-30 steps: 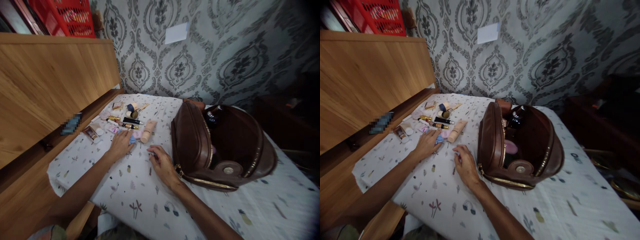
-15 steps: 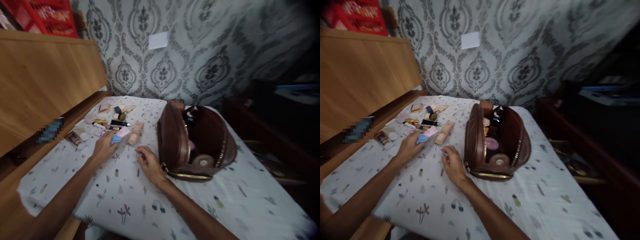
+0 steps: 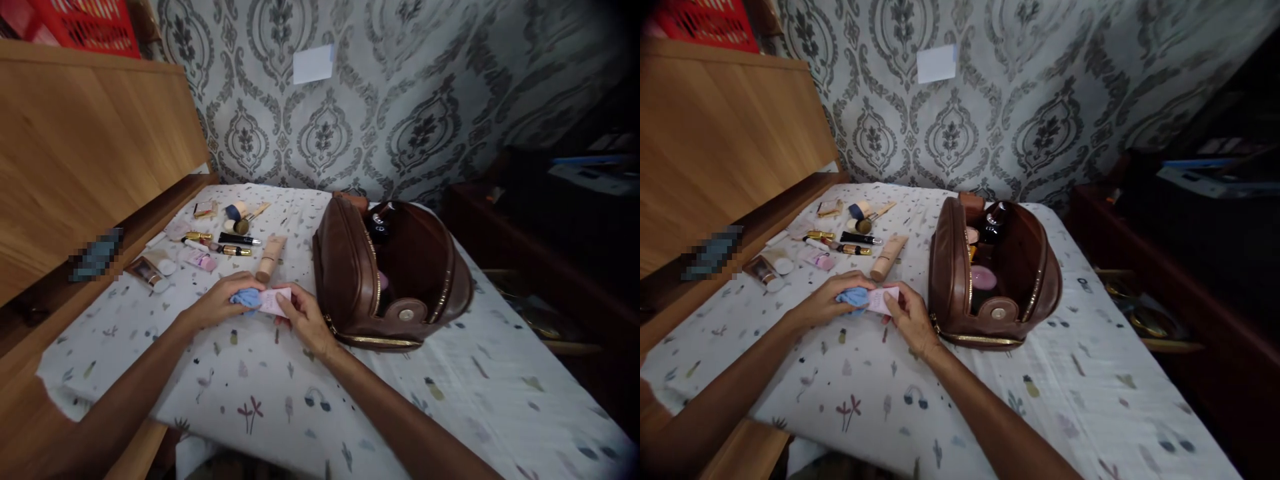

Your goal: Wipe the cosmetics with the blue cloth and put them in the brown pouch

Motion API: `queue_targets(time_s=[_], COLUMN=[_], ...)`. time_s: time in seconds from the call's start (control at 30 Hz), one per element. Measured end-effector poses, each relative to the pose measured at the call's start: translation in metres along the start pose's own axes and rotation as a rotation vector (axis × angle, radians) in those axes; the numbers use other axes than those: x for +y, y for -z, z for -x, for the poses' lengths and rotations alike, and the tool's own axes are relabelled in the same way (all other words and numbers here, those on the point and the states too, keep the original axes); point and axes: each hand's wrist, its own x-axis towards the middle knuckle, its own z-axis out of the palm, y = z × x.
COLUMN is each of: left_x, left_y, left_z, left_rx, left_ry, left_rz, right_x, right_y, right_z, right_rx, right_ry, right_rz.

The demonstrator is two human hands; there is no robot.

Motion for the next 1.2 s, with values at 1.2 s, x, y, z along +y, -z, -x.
queue_targets(time_s=[1.2], left_x=[-0.021], left_y=[0.0], left_z=[0.049], left_rx=[0.076], left_ry=[-0.015], left_rz=[-0.34], right_x=[-0.004], right_y=[0.0], right_z=[-0.003], right_rx=[-0.039], right_ry=[-0.046], right_rz=[0.085])
